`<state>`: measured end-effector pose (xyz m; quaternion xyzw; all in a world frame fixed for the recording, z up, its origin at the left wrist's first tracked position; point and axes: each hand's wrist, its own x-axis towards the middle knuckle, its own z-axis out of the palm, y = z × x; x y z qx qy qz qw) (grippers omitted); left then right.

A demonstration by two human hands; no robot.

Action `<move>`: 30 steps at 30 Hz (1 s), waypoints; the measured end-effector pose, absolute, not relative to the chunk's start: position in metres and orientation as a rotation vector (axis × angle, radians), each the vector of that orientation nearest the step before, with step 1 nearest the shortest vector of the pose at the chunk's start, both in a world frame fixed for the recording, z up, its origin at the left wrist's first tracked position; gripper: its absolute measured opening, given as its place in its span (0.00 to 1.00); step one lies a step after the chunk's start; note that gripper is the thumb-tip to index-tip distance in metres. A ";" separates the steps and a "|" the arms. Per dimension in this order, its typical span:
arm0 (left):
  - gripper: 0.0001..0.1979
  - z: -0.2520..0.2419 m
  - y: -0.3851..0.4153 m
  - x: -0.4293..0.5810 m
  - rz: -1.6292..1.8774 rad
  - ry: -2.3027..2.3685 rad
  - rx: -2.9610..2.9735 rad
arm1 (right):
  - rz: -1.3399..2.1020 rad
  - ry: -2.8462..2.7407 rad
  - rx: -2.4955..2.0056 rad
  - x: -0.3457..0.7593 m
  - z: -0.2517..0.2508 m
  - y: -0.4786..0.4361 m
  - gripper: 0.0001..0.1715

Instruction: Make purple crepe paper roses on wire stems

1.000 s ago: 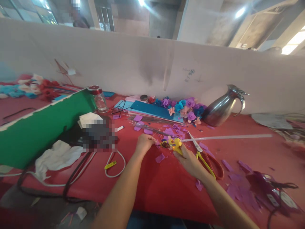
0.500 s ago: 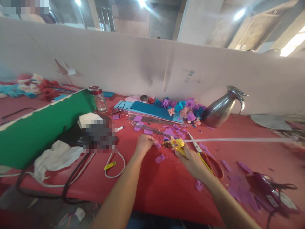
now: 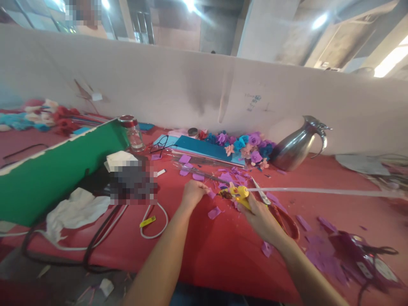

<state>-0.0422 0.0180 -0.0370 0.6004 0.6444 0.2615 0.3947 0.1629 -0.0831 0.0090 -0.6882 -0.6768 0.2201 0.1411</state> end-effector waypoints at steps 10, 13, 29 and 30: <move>0.04 -0.037 0.017 -0.043 0.668 1.639 1.513 | 0.616 -1.957 -2.004 0.154 0.004 -0.081 0.17; 0.05 -0.036 0.017 -0.043 0.669 1.639 1.511 | 0.623 -1.981 -1.976 0.154 0.000 -0.081 0.16; 0.04 -0.032 0.016 -0.043 0.662 1.615 1.532 | 0.831 -1.449 -1.734 0.214 -0.007 -0.078 0.19; 0.04 -0.032 0.015 -0.043 0.670 1.616 1.541 | 0.836 -1.364 -1.740 0.231 -0.010 -0.072 0.19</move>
